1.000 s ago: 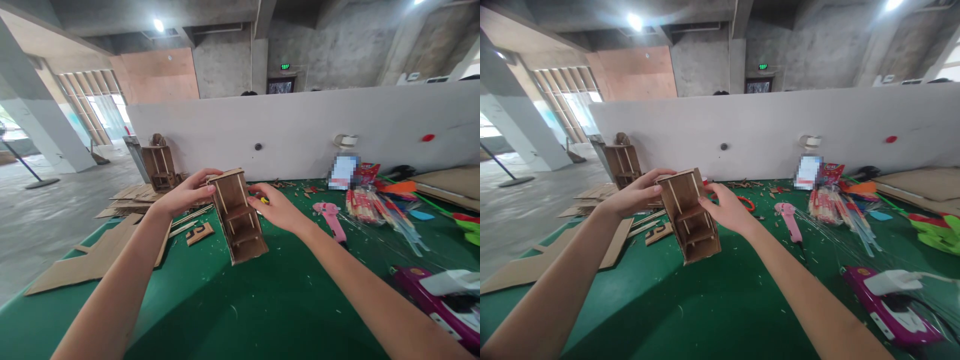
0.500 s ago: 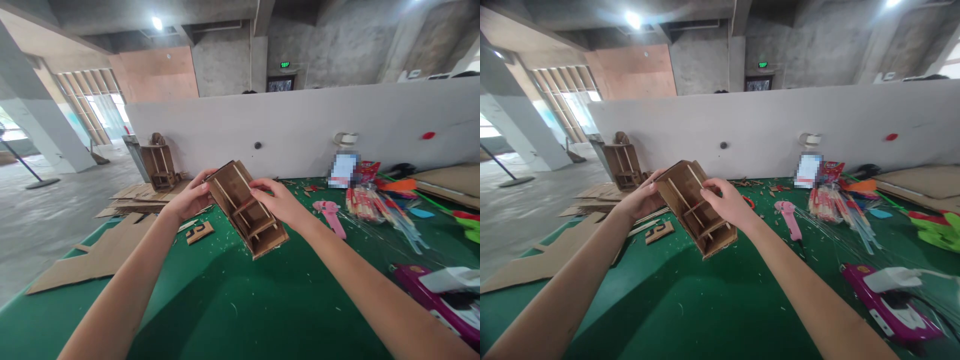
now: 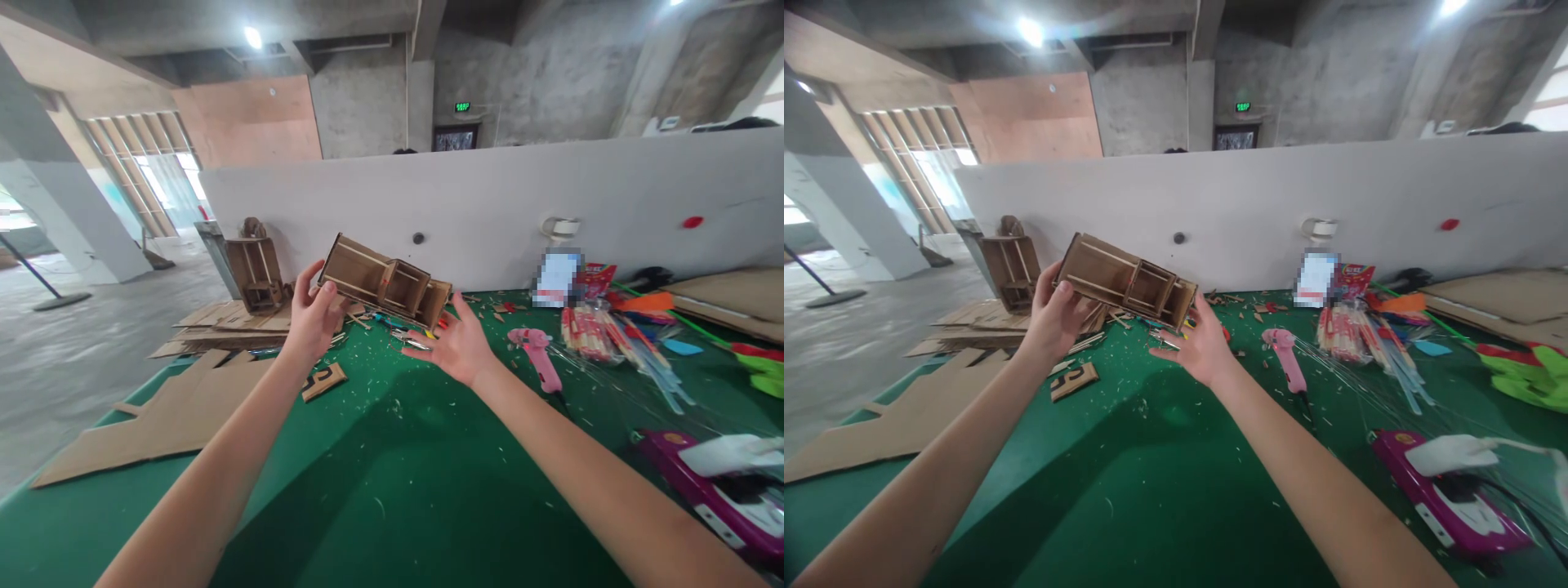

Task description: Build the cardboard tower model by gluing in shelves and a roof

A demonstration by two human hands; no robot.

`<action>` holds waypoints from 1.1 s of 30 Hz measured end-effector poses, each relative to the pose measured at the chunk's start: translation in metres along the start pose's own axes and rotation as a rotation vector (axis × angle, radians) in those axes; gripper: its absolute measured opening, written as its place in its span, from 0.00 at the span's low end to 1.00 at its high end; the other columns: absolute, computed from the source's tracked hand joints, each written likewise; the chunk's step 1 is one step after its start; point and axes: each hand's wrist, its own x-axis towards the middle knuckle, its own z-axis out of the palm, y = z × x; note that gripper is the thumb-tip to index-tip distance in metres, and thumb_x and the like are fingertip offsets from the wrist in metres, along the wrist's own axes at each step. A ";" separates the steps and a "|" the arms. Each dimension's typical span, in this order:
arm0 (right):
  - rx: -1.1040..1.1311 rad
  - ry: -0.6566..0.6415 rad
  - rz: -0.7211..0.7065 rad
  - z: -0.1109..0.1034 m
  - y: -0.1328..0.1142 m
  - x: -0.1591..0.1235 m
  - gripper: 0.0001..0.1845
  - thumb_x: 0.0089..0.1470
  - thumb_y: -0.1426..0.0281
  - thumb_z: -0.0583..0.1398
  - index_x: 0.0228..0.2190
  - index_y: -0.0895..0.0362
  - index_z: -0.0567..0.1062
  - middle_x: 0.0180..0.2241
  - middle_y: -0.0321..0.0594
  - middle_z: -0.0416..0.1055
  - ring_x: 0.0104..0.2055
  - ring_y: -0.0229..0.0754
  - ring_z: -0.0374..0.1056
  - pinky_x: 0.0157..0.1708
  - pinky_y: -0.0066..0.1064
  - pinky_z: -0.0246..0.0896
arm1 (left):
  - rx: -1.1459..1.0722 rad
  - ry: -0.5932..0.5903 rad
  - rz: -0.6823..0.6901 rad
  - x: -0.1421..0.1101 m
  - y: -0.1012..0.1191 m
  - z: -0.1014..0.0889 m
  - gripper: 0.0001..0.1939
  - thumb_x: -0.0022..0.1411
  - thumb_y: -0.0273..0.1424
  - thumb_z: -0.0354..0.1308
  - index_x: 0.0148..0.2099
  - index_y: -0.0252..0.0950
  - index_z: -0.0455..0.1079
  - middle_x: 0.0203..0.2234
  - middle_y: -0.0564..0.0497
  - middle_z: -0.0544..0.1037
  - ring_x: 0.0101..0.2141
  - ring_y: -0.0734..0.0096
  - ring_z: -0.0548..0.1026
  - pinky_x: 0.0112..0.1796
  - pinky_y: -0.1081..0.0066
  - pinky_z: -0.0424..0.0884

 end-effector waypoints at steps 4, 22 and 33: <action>0.112 -0.120 -0.050 0.002 0.014 0.003 0.20 0.49 0.58 0.66 0.40 0.51 0.66 0.43 0.42 0.68 0.51 0.53 0.70 0.48 0.54 0.70 | -0.018 0.037 0.002 -0.011 -0.007 0.012 0.25 0.45 0.38 0.72 0.46 0.50 0.70 0.34 0.57 0.74 0.35 0.74 0.73 0.39 0.68 0.76; -0.178 0.058 -0.306 -0.015 -0.032 0.007 0.30 0.35 0.82 0.58 0.43 0.49 0.68 0.34 0.33 0.71 0.31 0.38 0.70 0.37 0.38 0.73 | 0.824 -0.008 -0.308 0.005 -0.004 -0.028 0.35 0.48 0.62 0.56 0.37 0.33 0.75 0.36 0.42 0.81 0.43 0.56 0.77 0.45 0.62 0.71; -0.953 0.123 -0.438 -0.006 -0.066 -0.016 0.35 0.40 0.75 0.56 0.52 0.44 0.70 0.52 0.39 0.68 0.46 0.51 0.68 0.35 0.43 0.71 | 0.806 -0.552 -0.918 -0.015 -0.012 -0.025 0.42 0.49 0.68 0.45 0.42 0.36 0.74 0.32 0.38 0.82 0.40 0.51 0.80 0.37 0.60 0.73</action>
